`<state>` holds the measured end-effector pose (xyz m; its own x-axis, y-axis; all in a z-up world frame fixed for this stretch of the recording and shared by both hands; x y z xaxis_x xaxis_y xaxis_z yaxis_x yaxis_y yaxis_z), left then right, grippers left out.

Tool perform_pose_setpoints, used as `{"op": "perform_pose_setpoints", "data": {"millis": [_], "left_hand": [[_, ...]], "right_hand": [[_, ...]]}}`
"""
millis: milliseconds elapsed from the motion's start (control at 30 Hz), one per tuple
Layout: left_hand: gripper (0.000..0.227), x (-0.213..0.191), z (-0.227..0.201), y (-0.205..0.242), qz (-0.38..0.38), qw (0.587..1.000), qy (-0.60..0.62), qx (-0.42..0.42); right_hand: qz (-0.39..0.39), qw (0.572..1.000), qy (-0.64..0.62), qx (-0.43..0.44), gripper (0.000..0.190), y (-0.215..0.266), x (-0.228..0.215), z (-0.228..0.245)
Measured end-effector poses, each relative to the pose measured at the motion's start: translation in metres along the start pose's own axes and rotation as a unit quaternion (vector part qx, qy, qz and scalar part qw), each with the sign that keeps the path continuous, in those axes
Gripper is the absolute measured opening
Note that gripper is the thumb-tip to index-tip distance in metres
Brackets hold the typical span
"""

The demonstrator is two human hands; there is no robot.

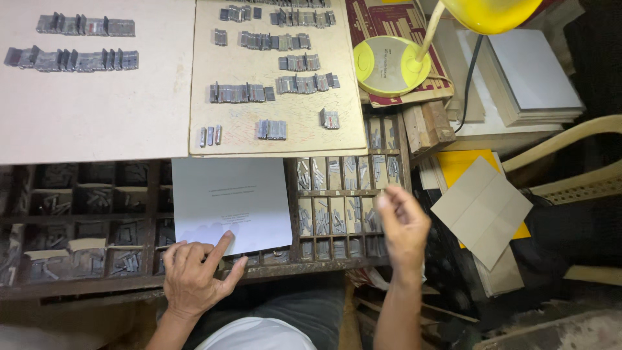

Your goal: The person selects individual metal movable type characters from a wooden type case and arranges them in lines on a white surface. They reference a printed sheet of text while organizing the characters into words and lines.

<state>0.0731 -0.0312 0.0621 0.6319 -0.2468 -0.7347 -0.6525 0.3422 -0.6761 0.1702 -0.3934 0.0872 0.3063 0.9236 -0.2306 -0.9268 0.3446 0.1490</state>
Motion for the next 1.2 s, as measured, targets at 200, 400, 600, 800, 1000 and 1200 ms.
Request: {"op": "perform_pose_setpoints", "data": {"millis": [200, 400, 600, 800, 1000, 1200], "left_hand": [[0.045, 0.001, 0.001, 0.003, -0.007, 1.000, -0.004, -0.002], [0.045, -0.001, 0.002, 0.004, -0.010, 1.000, 0.001, -0.003], [0.044, -0.004, 0.002, 0.002, -0.011, 1.000, -0.001, -0.005], [0.043, -0.003, 0.002, 0.002, -0.014, 1.000, 0.002, -0.009], [0.045, -0.003, 0.004, 0.002, -0.013, 1.000, 0.017, -0.005], [0.044, -0.003, 0.004, 0.004, -0.013, 1.000, 0.018, -0.011]], "right_hand": [[0.022, 0.966, -0.010, -0.259, 0.027, 0.004, 0.005, 0.140], [0.060, 0.944, 0.026, -0.325, 0.025, 0.006, 0.039, 0.197], [0.052, 0.929, 0.120, -0.347, 0.028, -0.014, 0.069, 0.214], [0.034, 0.932, 0.173, -0.316, 0.032, -0.036, 0.085, 0.217], [0.097, 0.950, 0.117, -0.273, 0.036, -0.050, 0.097, 0.213], [0.176, 0.962, -0.028, -0.205, 0.038, -0.067, 0.102, 0.194]]}}
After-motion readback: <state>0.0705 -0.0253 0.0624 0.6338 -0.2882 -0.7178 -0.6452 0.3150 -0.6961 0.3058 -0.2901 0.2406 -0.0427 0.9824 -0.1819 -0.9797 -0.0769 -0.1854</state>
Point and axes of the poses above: each hand's wrist, its own y-axis away from the middle knuckle, its own x-axis out of the palm, z = x × y, the point moved 10 cm from there along -y, towards the middle knuckle, and after that the axes turned 11 degrees about x, right-handed, at the moved point
